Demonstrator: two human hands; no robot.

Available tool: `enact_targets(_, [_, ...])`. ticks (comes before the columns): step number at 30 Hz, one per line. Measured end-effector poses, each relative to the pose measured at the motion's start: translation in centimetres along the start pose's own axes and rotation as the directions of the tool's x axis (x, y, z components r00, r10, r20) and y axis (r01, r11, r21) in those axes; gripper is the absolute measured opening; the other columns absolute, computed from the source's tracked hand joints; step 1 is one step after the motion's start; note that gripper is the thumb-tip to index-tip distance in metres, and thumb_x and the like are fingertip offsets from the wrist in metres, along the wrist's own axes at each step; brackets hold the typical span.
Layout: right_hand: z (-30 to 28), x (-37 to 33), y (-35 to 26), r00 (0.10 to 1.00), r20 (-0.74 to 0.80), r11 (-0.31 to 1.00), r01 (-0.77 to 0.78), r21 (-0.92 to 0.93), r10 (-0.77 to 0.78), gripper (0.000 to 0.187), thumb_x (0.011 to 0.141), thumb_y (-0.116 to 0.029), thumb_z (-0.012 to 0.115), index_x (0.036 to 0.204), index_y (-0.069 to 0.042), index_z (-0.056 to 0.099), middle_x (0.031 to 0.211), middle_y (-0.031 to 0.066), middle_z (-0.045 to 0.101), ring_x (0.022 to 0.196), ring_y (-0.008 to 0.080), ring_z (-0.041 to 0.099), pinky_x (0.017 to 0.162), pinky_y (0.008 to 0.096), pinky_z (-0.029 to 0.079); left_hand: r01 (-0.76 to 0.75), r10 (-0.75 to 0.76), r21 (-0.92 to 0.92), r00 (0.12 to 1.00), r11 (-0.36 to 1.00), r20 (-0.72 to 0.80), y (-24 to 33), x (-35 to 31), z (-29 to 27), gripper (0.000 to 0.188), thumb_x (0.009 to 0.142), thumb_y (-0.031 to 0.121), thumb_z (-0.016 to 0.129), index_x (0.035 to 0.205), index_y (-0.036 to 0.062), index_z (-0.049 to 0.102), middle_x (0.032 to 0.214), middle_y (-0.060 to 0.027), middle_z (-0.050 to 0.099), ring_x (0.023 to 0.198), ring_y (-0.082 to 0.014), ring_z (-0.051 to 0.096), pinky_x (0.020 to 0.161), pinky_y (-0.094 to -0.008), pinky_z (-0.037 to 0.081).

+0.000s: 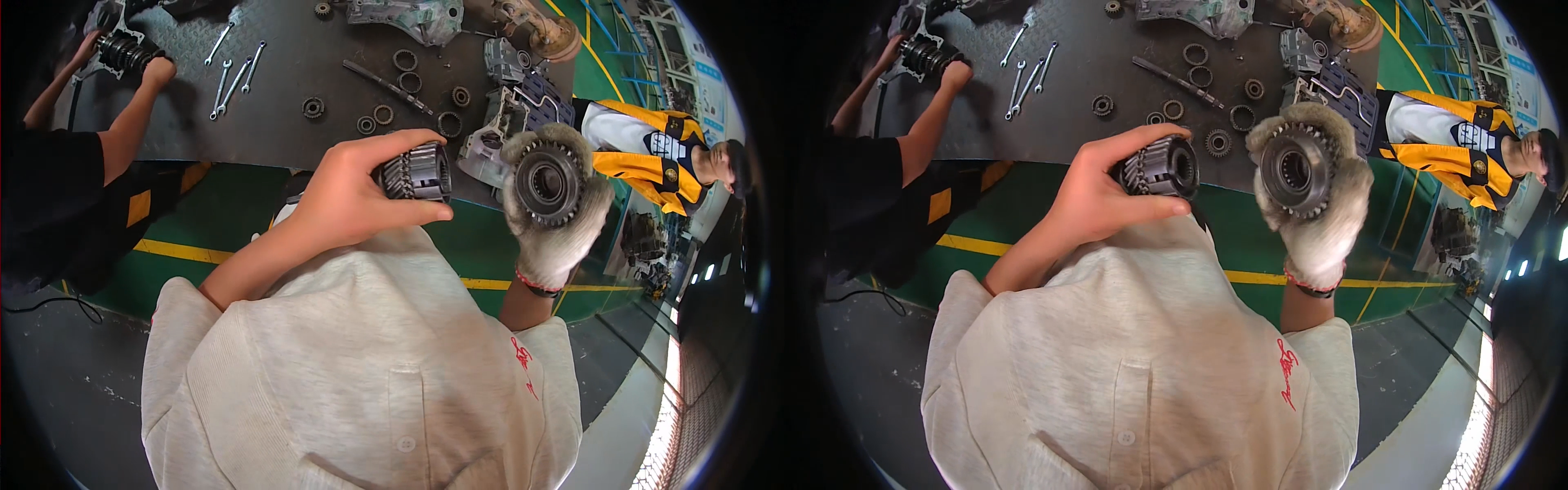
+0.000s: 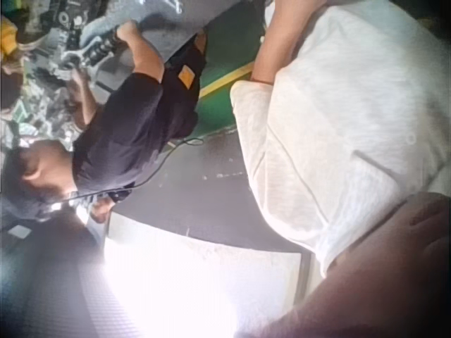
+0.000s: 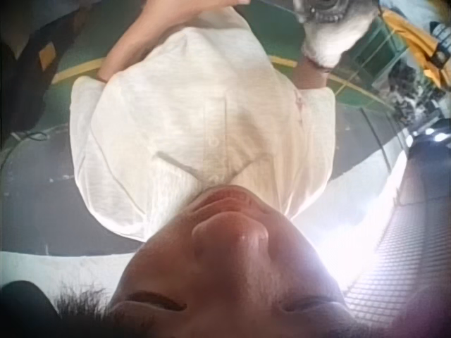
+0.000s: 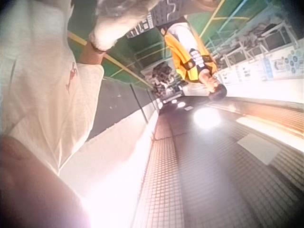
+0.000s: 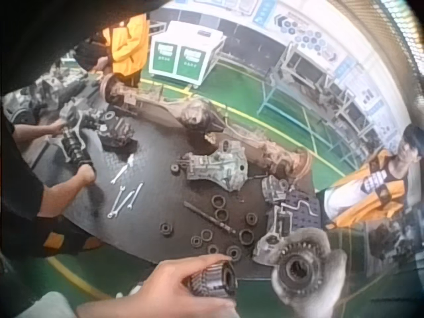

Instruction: Assembling and inspecting mechanical gear components on a shaft at a workbench.

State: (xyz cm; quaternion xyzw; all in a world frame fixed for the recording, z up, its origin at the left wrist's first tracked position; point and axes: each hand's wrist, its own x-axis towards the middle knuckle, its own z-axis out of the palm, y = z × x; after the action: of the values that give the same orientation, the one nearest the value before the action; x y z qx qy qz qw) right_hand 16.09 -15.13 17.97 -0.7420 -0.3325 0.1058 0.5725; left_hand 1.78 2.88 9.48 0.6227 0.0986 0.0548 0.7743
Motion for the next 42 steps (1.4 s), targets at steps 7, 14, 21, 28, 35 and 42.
enact_targets(7, [0.6,-1.5,1.4,0.875,0.173,0.596,-0.441,0.671,0.453,0.069,0.084,-0.026,0.079,0.138,0.006,0.052,0.122,0.0124,0.072,0.105,0.0238,0.073,0.082,0.0319,0.061,-0.097,0.120,-0.223,0.989,0.970,0.090,-1.3,1.0,-0.9,0.086,0.070,0.024,0.101,0.142,-0.0030,0.062,0.122,-0.0070,0.072,0.111,-0.0132,0.066,0.102,-0.0315,0.052])
enact_targets(14, [1.3,-3.0,4.2,0.791,0.058,0.443,-0.400,0.802,0.609,0.063,0.098,-0.042,0.064,0.141,0.003,0.057,0.124,0.0202,0.072,0.090,0.0327,0.077,0.078,0.0383,0.065,-0.135,0.155,-0.179,0.982,0.975,0.106,-2.3,1.6,-1.2,0.094,0.068,0.035,0.103,0.142,-0.0041,0.061,0.127,-0.0081,0.070,0.115,-0.0141,0.066,0.105,-0.0314,0.050])
enact_targets(21, [0.6,-3.0,5.6,0.863,0.276,0.554,-0.487,0.676,0.423,0.066,0.105,-0.040,0.059,0.153,0.003,0.045,0.133,0.0209,0.068,0.115,0.0335,0.072,0.076,0.0446,0.069,-0.091,0.105,-0.246,0.994,0.965,0.042,-2.9,2.0,-1.4,0.079,0.074,0.020,0.099,0.142,-0.0003,0.063,0.119,-0.0043,0.072,0.110,-0.0117,0.065,0.101,-0.0311,0.052])
enact_targets(28, [0.0,-6.3,10.6,0.973,-0.103,0.910,-0.228,-0.346,0.205,0.063,0.105,-0.035,0.062,0.153,0.001,0.046,0.133,0.0185,0.068,0.116,0.0308,0.072,0.084,0.0456,0.069,-0.056,0.083,-0.328,0.994,0.943,0.071,-3.9,2.4,-2.1,0.090,0.071,0.036,0.100,0.142,-0.0029,0.061,0.125,-0.0068,0.070,0.113,-0.0138,0.066,0.102,-0.0311,0.052])
enact_targets(35, [1.0,-3.1,6.7,0.752,0.009,0.487,-0.436,0.757,0.660,0.054,0.108,-0.034,0.055,0.147,0.002,0.052,0.123,0.0216,0.072,0.101,0.0342,0.076,0.069,0.0449,0.068,0.027,0.028,-0.335,0.987,0.942,0.160,-4.2,3.3,-2.3,0.098,0.066,0.050,0.099,0.139,-0.0043,0.062,0.123,-0.0086,0.071,0.110,-0.0157,0.068,0.100,-0.0302,0.053])
enact_targets(42, [-3.8,-2.3,14.6,0.739,-0.066,0.717,-0.623,0.311,0.671,0.054,0.110,-0.035,0.054,0.146,0.006,0.052,0.119,0.0238,0.072,0.084,0.0298,0.077,0.063,0.0369,0.065,0.033,-0.038,-0.346,0.999,0.938,-0.007,-4.9,4.4,-0.5,0.104,0.067,0.067,0.085,0.135,-0.0076,0.062,0.101,-0.0056,0.070,0.084,-0.0088,0.067,0.073,-0.0215,0.052])
